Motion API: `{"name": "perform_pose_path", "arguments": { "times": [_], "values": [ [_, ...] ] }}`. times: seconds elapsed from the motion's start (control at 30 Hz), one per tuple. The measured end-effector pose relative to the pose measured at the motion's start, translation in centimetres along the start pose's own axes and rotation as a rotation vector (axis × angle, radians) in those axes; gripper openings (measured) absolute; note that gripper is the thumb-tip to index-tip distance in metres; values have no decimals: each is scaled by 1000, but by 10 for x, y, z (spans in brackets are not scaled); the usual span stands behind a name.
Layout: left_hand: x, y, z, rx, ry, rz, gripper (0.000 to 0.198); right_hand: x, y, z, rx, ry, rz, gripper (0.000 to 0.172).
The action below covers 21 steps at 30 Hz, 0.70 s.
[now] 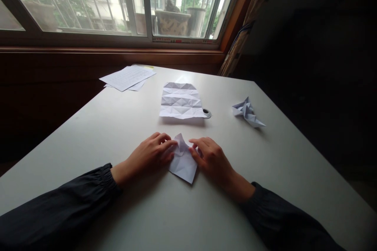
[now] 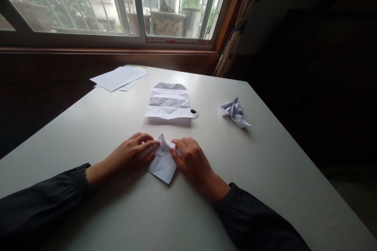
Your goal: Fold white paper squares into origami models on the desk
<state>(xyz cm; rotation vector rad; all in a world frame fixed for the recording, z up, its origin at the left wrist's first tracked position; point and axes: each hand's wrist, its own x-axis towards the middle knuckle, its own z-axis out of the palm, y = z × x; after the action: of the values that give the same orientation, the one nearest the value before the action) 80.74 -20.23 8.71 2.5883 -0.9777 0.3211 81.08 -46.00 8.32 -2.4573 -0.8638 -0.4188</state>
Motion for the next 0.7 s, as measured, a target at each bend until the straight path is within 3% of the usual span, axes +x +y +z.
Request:
{"name": "perform_pose_path", "arguments": {
  "times": [0.23,0.37,0.53,0.7],
  "values": [
    [3,-4,1,23,-41,40,36,1,-3,-2,7,15,13,22],
    [3,-6,2,-17,-13,8,32,1,-4,-3,-28,-49,-39,26],
    [2,-5,1,-16,-1,-16,43,3,-4,-2,-85,-110,-96,26],
    [4,-12,-3,51,-10,12,33,5,0,-3,-142,-133,-45,34]
  ]
}}
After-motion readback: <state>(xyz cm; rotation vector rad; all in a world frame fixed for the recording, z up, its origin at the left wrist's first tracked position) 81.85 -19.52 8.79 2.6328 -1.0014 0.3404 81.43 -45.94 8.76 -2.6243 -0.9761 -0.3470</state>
